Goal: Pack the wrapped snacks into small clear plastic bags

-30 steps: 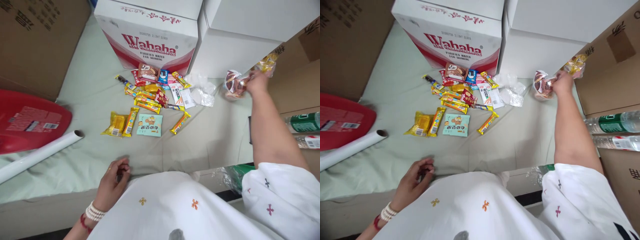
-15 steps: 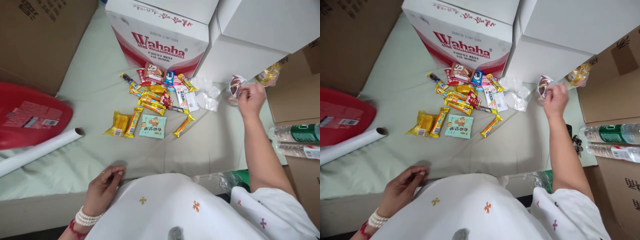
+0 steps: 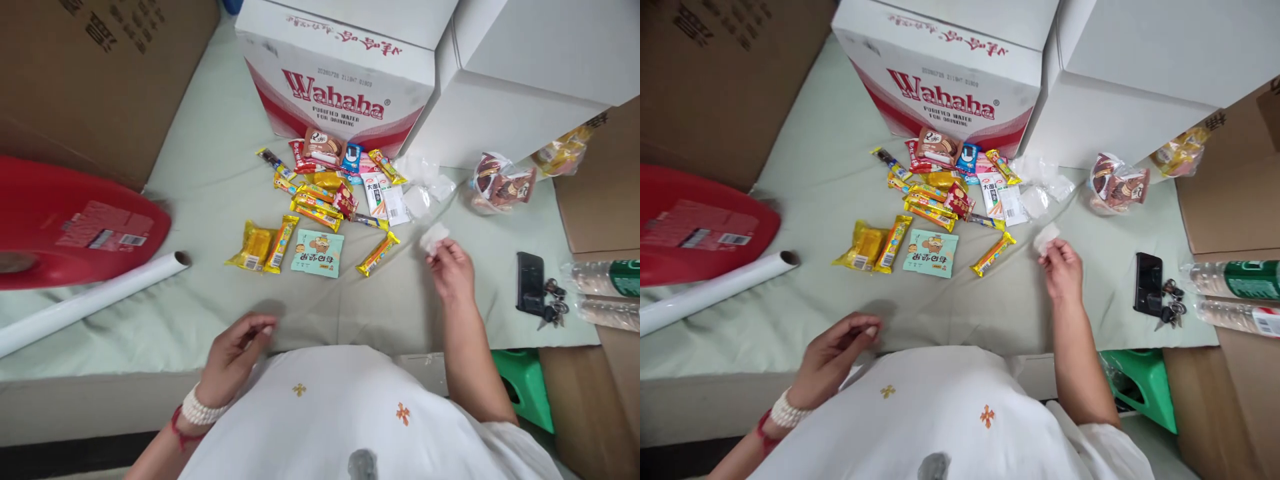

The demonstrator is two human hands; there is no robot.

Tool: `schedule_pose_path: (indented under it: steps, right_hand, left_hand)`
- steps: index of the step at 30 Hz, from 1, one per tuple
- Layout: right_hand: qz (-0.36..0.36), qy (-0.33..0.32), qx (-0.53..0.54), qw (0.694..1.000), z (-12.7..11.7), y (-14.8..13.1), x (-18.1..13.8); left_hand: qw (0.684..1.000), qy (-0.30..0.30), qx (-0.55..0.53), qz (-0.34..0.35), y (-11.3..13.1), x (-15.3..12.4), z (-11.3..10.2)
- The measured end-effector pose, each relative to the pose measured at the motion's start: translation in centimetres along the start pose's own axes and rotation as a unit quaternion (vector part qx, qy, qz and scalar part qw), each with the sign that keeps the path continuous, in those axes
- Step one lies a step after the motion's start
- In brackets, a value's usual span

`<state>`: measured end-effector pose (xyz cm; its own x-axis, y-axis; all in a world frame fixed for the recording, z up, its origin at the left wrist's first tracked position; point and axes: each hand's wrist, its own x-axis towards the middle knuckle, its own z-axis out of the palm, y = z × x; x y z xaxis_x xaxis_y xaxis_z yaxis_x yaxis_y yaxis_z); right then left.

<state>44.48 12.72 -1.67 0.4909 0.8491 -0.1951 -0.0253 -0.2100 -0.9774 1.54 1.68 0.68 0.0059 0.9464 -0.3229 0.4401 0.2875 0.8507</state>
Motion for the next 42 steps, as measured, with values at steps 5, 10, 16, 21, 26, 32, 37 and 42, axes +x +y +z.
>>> schedule_pose_path:
  steps: [5,10,16,21,26,32,37,42]
  right_hand:
    - [0.195,-0.165,0.134,0.957,4.2,0.9,-9.0]
    - [0.219,-0.202,0.132,0.946,5.7,0.6,-12.7]
    - [0.119,-0.208,0.089,0.967,4.2,0.9,-13.5]
    - [0.088,-0.218,-0.001,0.972,4.5,1.4,-13.5]
    - [0.010,-0.260,-0.049,0.964,5.4,1.5,-13.2]
    - [0.029,-0.276,-0.067,0.958,5.2,1.4,-13.0]
    - [0.098,-0.264,-0.002,0.960,4.2,1.3,-12.5]
    - [0.164,-0.223,0.110,0.955,3.0,1.1,-11.7]
  left_hand:
    - [0.983,-0.106,-0.016,0.150,5.7,4.8,5.4]
    - [0.953,-0.188,-0.018,0.237,8.3,7.9,11.7]
    - [0.967,-0.161,-0.036,0.194,7.5,7.7,13.6]
    - [0.974,-0.147,-0.014,0.173,6.9,7.1,13.2]
    - [0.979,-0.140,-0.057,0.139,6.9,7.0,13.0]
    - [0.967,-0.186,-0.154,0.086,6.9,6.8,13.0]
    - [0.937,-0.222,-0.267,-0.032,6.6,7.1,13.2]
    - [0.896,-0.214,-0.378,-0.096,6.2,7.7,12.1]
